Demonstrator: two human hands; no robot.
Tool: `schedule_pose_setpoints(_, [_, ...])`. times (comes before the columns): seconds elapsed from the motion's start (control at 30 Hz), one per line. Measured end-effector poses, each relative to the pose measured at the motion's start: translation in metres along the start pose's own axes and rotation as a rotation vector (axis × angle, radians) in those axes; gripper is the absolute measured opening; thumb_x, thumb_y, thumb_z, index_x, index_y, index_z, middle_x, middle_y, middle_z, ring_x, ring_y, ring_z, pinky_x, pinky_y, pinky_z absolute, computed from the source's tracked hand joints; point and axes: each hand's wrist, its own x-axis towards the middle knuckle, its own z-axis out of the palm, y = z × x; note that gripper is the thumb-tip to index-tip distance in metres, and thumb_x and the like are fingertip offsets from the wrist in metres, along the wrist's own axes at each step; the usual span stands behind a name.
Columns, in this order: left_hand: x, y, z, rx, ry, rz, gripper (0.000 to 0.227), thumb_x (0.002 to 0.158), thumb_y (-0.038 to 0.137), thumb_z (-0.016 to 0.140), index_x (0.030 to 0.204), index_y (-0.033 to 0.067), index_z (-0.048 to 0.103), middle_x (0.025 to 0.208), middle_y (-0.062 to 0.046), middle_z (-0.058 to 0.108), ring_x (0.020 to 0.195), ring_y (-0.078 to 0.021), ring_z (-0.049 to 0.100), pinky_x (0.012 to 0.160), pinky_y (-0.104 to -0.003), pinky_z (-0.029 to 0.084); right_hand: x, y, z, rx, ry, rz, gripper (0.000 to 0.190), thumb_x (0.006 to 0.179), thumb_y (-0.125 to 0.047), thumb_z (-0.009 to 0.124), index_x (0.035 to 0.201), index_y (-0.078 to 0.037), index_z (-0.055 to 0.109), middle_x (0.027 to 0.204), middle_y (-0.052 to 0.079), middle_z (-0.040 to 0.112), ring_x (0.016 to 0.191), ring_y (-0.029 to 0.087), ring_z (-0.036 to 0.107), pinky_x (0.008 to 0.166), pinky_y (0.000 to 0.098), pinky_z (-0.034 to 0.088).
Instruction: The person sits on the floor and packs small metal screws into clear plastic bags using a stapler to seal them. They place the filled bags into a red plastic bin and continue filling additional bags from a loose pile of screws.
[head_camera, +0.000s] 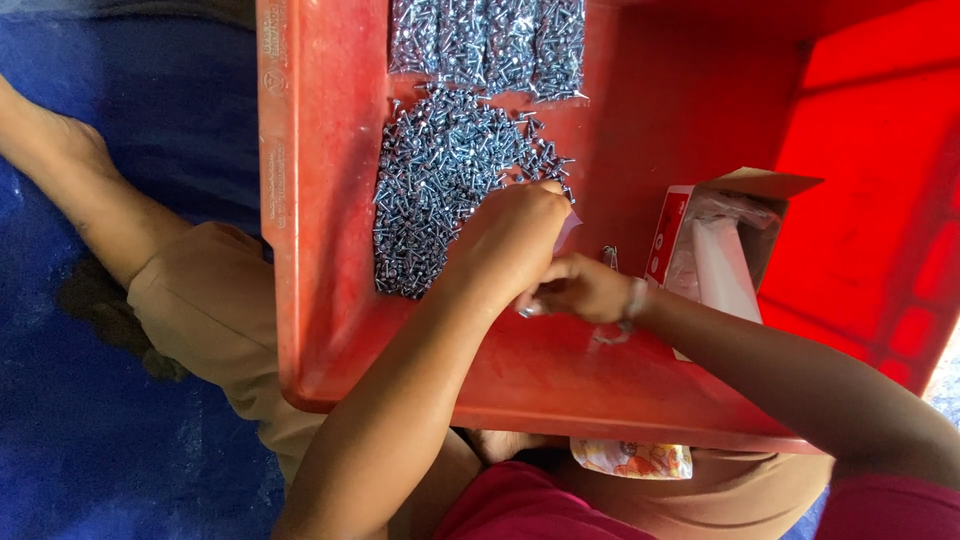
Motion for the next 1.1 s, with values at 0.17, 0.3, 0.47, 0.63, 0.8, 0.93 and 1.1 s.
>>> schedule_pose_setpoints(0.17, [-0.008, 0.008, -0.007, -0.117, 0.048, -0.036, 0.026, 0.077, -0.003, 0.038, 0.095, 0.0005, 0.058, 0.087, -0.014, 0.063, 0.087, -0.0368, 0.061, 0.075, -0.048, 0.051, -0.025, -0.057, -0.015, 0.046, 0.078, -0.137, 0.008, 0.067, 0.002, 0.069, 0.072, -0.004, 0.066, 0.072, 0.009, 0.064, 0.067, 0.020, 0.057, 0.065, 0.0361, 0.045])
schedule_pose_setpoints(0.3, [-0.015, 0.013, -0.009, -0.092, 0.069, -0.007, 0.024, 0.078, -0.005, 0.043, 0.094, -0.0016, 0.061, 0.089, -0.018, 0.062, 0.087, -0.0393, 0.060, 0.073, -0.048, 0.052, -0.043, -0.063, -0.022, 0.178, 0.216, -0.188, 0.010, 0.067, 0.001, 0.069, 0.066, 0.000, 0.060, 0.075, 0.015, 0.060, 0.068, 0.022, 0.055, 0.063, 0.0355, 0.043])
schedule_pose_setpoints(0.47, [-0.006, -0.005, 0.003, -0.050, 0.127, 0.115, 0.021, 0.075, -0.009, 0.047, 0.087, 0.0002, 0.062, 0.084, -0.014, 0.062, 0.080, -0.0349, 0.060, 0.067, -0.042, 0.052, -0.041, -0.063, -0.023, 0.219, 0.229, -0.250, 0.005, 0.075, 0.000, 0.065, 0.076, -0.001, 0.061, 0.073, 0.011, 0.058, 0.068, 0.017, 0.054, 0.063, 0.0324, 0.044])
schedule_pose_setpoints(0.63, [-0.012, -0.002, -0.001, -0.063, 0.133, 0.164, 0.017, 0.075, -0.011, 0.046, 0.083, -0.0065, 0.059, 0.082, -0.019, 0.059, 0.078, -0.0403, 0.058, 0.065, -0.047, 0.051, -0.037, -0.076, -0.024, 0.180, 0.202, -0.310, 0.005, 0.076, -0.005, 0.065, 0.071, -0.003, 0.065, 0.074, 0.010, 0.058, 0.069, 0.016, 0.054, 0.063, 0.0297, 0.043])
schedule_pose_setpoints(0.8, [-0.012, 0.002, -0.003, -0.128, 0.119, 0.156, 0.023, 0.079, -0.012, 0.044, 0.095, -0.0083, 0.060, 0.092, -0.022, 0.059, 0.085, -0.0372, 0.058, 0.073, -0.045, 0.048, -0.030, -0.090, -0.026, -0.144, 0.471, -0.382, 0.013, 0.070, -0.001, 0.072, 0.079, 0.001, 0.063, 0.079, 0.014, 0.063, 0.075, 0.024, 0.061, 0.068, 0.0359, 0.047])
schedule_pose_setpoints(0.93, [-0.001, -0.008, 0.008, 0.045, 0.139, 0.215, 0.019, 0.078, -0.005, 0.051, 0.090, 0.0014, 0.065, 0.091, -0.010, 0.062, 0.082, -0.0257, 0.062, 0.069, -0.034, 0.052, -0.026, -0.103, -0.025, -0.439, 0.662, -0.298, 0.016, 0.073, -0.007, 0.074, 0.084, -0.002, 0.063, 0.082, 0.013, 0.066, 0.077, 0.027, 0.064, 0.068, 0.0356, 0.048])
schedule_pose_setpoints(1.1, [-0.008, 0.004, -0.001, 0.002, 0.105, 0.234, 0.019, 0.076, -0.002, 0.051, 0.090, -0.0013, 0.065, 0.097, -0.012, 0.063, 0.088, -0.0289, 0.062, 0.072, -0.036, 0.053, -0.025, -0.092, -0.028, -0.942, 0.612, -0.204, 0.022, 0.078, -0.020, 0.071, 0.097, -0.013, 0.063, 0.060, 0.004, 0.056, 0.055, 0.023, 0.058, 0.055, 0.0362, 0.048])
